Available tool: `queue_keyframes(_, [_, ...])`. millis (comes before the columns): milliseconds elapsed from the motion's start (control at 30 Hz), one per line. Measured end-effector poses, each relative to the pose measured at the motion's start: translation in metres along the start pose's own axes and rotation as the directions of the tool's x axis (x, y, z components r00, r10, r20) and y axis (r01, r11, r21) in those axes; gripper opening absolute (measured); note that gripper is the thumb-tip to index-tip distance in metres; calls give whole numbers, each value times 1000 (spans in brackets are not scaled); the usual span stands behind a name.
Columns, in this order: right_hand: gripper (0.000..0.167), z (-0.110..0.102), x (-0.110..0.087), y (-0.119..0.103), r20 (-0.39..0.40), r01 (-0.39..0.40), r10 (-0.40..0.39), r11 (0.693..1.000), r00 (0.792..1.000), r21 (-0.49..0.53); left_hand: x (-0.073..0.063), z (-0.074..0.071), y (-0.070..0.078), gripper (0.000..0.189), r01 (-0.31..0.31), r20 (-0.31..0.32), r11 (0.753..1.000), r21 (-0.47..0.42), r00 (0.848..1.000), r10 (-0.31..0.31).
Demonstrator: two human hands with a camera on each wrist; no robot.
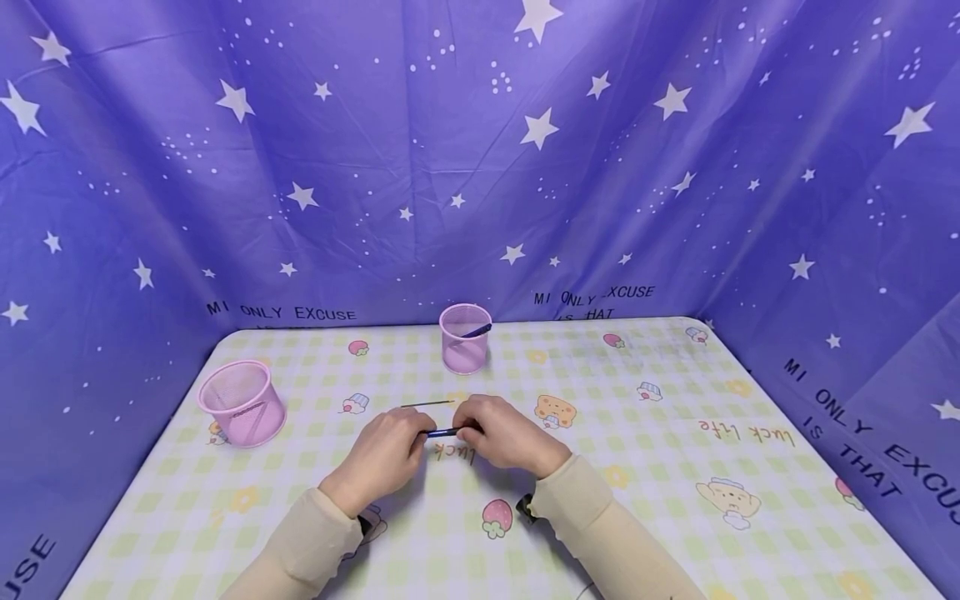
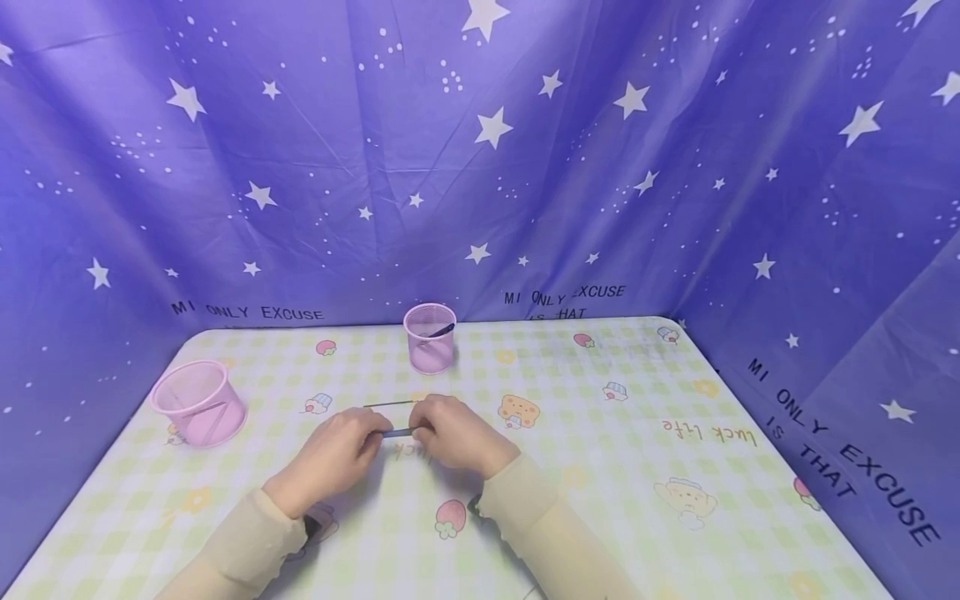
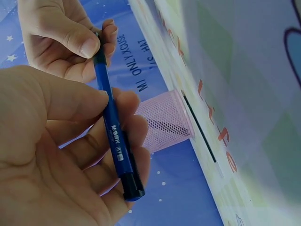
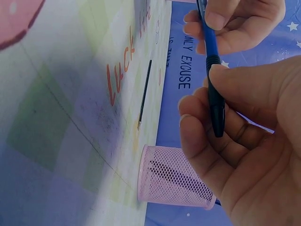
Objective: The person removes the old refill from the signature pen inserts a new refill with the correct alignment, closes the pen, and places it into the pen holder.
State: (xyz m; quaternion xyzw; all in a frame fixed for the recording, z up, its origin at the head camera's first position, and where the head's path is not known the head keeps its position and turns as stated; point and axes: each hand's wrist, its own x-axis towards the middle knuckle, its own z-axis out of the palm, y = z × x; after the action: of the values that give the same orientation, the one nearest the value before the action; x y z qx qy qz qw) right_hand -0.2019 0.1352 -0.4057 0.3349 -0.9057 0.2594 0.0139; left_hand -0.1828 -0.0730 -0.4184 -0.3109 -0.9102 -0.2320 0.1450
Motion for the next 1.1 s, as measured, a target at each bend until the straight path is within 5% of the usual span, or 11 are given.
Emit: queue_keyframes(1100, [9,0,-1,-2,9,20,-20,1000,1000,-14,1,-1,1,24,1,-82,1000,8,997,-1])
